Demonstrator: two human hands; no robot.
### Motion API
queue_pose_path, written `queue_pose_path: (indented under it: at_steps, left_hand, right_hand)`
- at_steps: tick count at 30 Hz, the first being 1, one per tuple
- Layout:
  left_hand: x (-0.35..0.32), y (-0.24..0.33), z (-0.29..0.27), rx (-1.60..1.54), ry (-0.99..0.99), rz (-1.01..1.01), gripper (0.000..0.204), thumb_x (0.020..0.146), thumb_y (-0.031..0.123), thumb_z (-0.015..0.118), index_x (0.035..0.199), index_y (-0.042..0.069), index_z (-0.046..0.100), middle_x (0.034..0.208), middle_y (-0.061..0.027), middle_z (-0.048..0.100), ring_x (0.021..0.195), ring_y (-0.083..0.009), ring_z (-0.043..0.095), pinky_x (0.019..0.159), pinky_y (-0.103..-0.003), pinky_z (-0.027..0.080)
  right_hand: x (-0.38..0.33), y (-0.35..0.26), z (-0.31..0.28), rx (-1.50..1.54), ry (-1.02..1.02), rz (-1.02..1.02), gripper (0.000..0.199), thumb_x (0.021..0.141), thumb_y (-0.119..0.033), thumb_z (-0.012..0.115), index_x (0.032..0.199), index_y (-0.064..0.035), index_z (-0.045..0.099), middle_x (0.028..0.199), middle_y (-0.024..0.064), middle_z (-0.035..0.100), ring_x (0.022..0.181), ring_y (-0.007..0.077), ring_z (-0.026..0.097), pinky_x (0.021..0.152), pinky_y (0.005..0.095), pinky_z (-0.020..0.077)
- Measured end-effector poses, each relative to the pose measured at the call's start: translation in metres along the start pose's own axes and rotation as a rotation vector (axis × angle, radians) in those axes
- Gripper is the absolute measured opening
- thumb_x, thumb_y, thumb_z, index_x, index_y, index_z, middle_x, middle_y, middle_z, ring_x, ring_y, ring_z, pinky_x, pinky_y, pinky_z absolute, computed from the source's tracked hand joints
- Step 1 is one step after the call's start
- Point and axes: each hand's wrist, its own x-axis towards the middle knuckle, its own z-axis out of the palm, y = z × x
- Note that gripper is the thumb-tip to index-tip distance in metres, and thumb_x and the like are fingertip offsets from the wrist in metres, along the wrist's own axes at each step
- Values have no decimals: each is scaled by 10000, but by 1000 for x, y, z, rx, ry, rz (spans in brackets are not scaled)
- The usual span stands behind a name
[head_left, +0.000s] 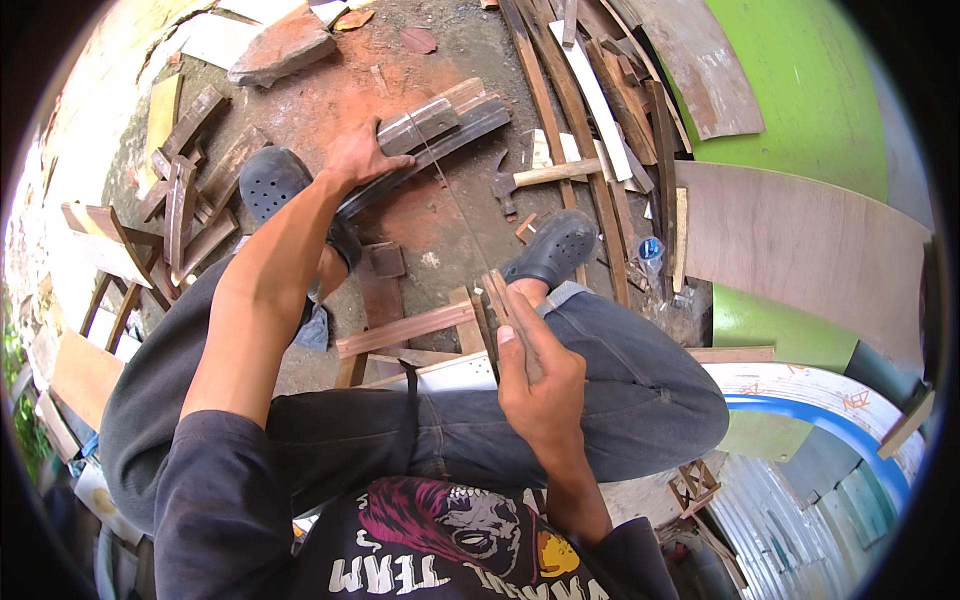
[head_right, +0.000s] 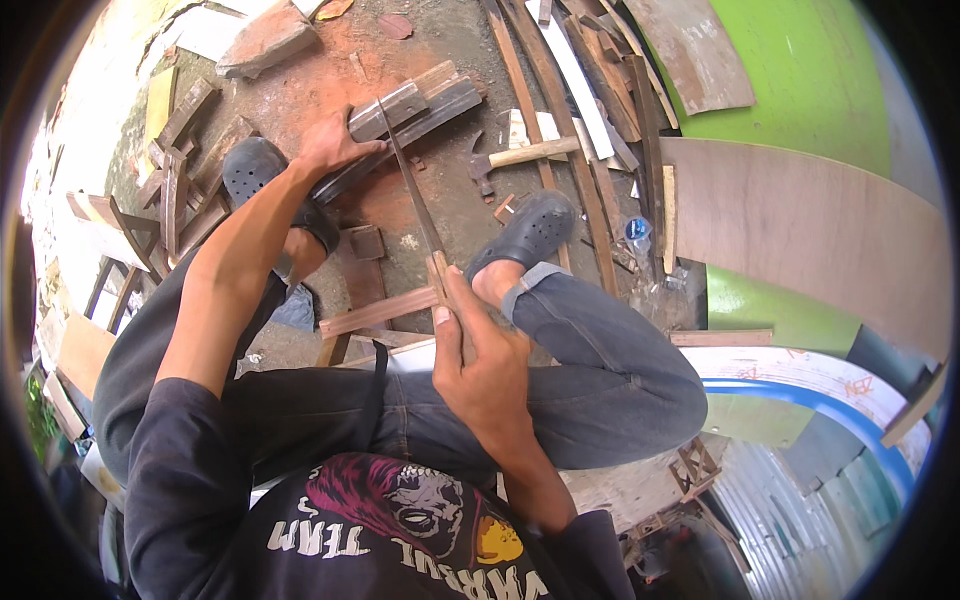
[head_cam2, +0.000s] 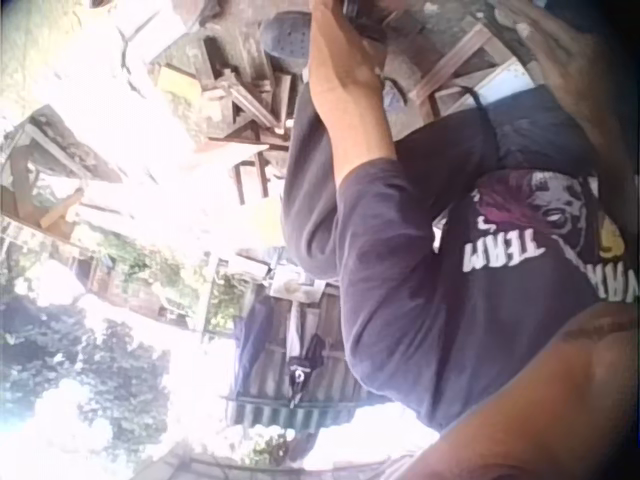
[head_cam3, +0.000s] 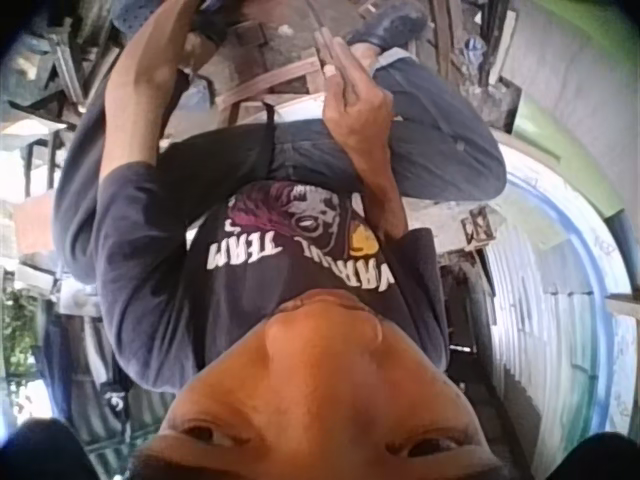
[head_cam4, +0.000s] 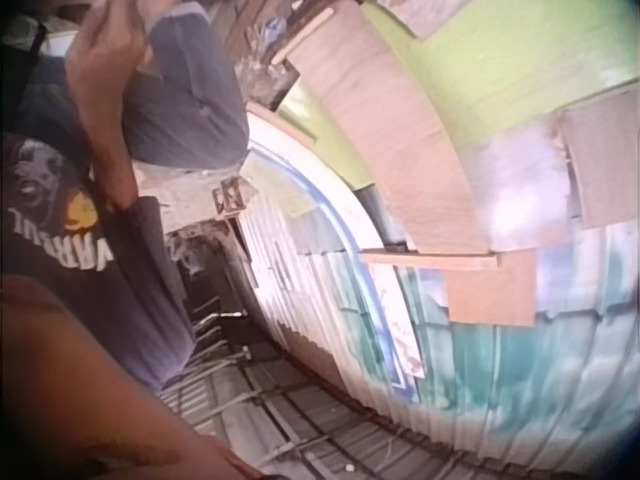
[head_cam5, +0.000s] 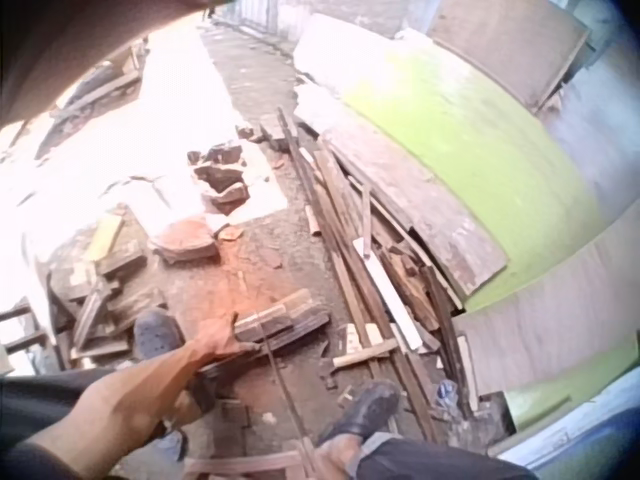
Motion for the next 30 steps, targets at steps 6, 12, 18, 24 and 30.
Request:
queue_pose_path:
  at_steps: [6, 12, 18, 24, 30]
  left_hand:
    - [2, -3, 4, 36, 24, 14, 976, 700, 687, 756, 1322, -30, 531, 1130, -281, 695, 1052, -411, 687, 905, -483, 538]
    - [1, -2, 3, 41, 57, 25, 898, 703, 661, 758, 1234, -44, 589, 1080, -291, 702, 1006, -416, 694, 887, -485, 540]
    - [3, 10, -1, 74, 48, 11, 886, 694, 697, 752, 1196, -20, 613, 1072, -252, 721, 999, -406, 704, 872, -487, 554]
    - [-2, 8, -3, 86, 51, -41, 960, 690, 672, 756, 1321, -25, 561, 1088, -295, 704, 1006, -429, 701, 880, -491, 550]
    - [7, 1, 9, 63, 58, -8, 955, 694, 671, 763, 1313, -27, 556, 1081, -298, 710, 999, -423, 710, 882, -496, 558]
  right_hand:
    - [38, 8, 29, -21, 0, -54, 372, 946, -116, 603, 1292, 13, 647, 809, 280, 686, 714, 431, 690, 662, 458, 526]
    - [32, -20, 2, -38, -77, 15, 371, 963, -172, 582, 1294, -14, 638, 811, 299, 672, 729, 461, 670, 661, 501, 518]
    - [100, 6, 48, 10, -137, 150, 366, 955, -130, 590, 1302, -27, 647, 955, 315, 692, 895, 427, 705, 756, 442, 542]
    - [44, -4, 20, -21, -60, -12, 371, 939, -145, 601, 1283, -11, 639, 904, 280, 697, 828, 443, 696, 694, 484, 559]
    - [116, 25, 56, 36, -206, 126, 420, 952, -158, 580, 1348, -17, 597, 1048, 317, 680, 942, 453, 683, 764, 479, 576]
